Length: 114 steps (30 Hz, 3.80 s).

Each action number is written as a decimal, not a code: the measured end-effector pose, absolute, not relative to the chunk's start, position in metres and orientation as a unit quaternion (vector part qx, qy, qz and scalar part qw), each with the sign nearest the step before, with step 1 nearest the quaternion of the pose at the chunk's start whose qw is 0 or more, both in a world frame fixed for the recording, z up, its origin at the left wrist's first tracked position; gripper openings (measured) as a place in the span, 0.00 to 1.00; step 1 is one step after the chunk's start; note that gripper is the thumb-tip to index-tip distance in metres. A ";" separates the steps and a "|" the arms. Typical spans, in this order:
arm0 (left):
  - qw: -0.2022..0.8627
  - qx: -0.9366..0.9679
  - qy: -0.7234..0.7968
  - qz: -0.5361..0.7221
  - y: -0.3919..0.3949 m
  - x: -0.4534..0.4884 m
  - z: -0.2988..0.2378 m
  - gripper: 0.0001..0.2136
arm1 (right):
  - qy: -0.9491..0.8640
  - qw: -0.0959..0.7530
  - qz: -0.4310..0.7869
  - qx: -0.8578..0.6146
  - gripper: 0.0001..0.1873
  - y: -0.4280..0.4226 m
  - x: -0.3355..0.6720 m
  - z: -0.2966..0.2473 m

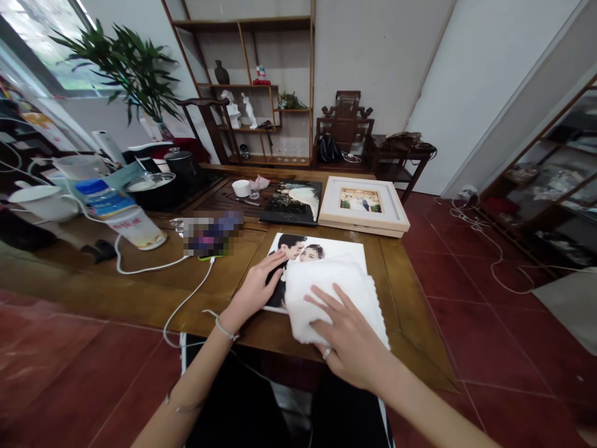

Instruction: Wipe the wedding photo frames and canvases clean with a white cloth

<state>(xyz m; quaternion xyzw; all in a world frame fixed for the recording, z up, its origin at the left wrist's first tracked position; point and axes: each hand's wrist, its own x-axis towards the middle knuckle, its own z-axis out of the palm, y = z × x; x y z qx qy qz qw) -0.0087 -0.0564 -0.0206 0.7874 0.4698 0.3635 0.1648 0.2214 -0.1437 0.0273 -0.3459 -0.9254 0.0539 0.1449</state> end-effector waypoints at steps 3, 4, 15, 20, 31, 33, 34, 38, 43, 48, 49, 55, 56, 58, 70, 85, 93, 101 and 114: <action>0.167 0.789 0.473 0.354 -0.057 -0.009 -0.020 0.18 | -0.923 0.132 0.057 -0.356 0.14 -0.135 0.220 0.031; 0.169 0.789 0.474 0.353 -0.057 -0.009 -0.020 0.18 | -0.919 0.131 0.048 -0.370 0.14 -0.126 0.224 0.030; 0.176 0.788 0.471 0.356 -0.058 -0.009 -0.018 0.17 | -0.856 0.182 -0.037 -0.483 0.12 -0.063 0.253 0.014; 0.177 0.788 0.476 0.347 -0.058 -0.009 -0.021 0.19 | -0.891 0.173 0.018 -0.419 0.13 -0.134 0.226 0.020; 0.176 0.792 0.494 0.315 -0.060 -0.010 -0.019 0.19 | -0.880 0.165 -0.010 -0.446 0.12 -0.089 0.241 0.021; 0.176 0.792 0.493 0.314 -0.059 -0.009 -0.019 0.19 | -0.858 0.183 -0.040 -0.479 0.12 -0.063 0.249 0.016; 0.176 0.791 0.494 0.315 -0.059 -0.009 -0.018 0.19 | -0.849 0.190 -0.047 -0.490 0.13 -0.053 0.253 0.014; 0.180 0.789 0.495 0.317 -0.060 -0.007 -0.016 0.19 | -0.845 0.196 -0.053 -0.494 0.12 -0.048 0.261 0.010; 0.183 0.789 0.495 0.314 -0.060 -0.008 -0.017 0.19 | -0.878 0.170 -0.041 -0.446 0.11 -0.109 0.250 0.012; 0.175 0.793 0.493 0.312 -0.059 -0.010 -0.020 0.19 | -0.918 0.147 0.015 -0.369 0.13 -0.172 0.227 0.023; 0.172 0.794 0.492 0.314 -0.059 -0.010 -0.020 0.19 | -0.921 0.145 0.024 -0.362 0.13 -0.175 0.224 0.025; 0.178 0.797 0.483 0.315 -0.058 -0.010 -0.019 0.19 | -0.902 0.128 -0.005 -0.413 0.13 -0.115 0.234 0.026; 0.181 0.798 0.482 0.312 -0.058 -0.010 -0.018 0.19 | -0.893 0.132 -0.020 -0.431 0.12 -0.098 0.238 0.025; 0.184 0.800 0.482 0.307 -0.058 -0.011 -0.017 0.19 | -0.873 0.143 -0.044 -0.464 0.12 -0.068 0.247 0.022; 0.183 0.794 0.492 0.307 -0.059 -0.010 -0.016 0.18 | -0.890 0.144 -0.019 -0.433 0.12 -0.116 0.244 0.018; 0.182 0.801 0.491 0.290 -0.058 -0.011 -0.016 0.19 | -0.885 0.143 -0.044 -0.441 0.12 -0.069 0.256 0.021; 0.180 0.801 0.492 0.289 -0.059 -0.009 -0.014 0.18 | -0.866 0.154 -0.066 -0.471 0.12 -0.054 0.260 0.016; 0.179 0.798 0.495 0.295 -0.059 -0.010 -0.016 0.19 | -0.911 0.151 0.009 -0.383 0.12 -0.165 0.237 0.017; 0.178 0.805 0.481 0.298 -0.058 -0.012 -0.017 0.19 | -0.882 0.156 -0.038 -0.442 0.13 -0.067 0.265 0.019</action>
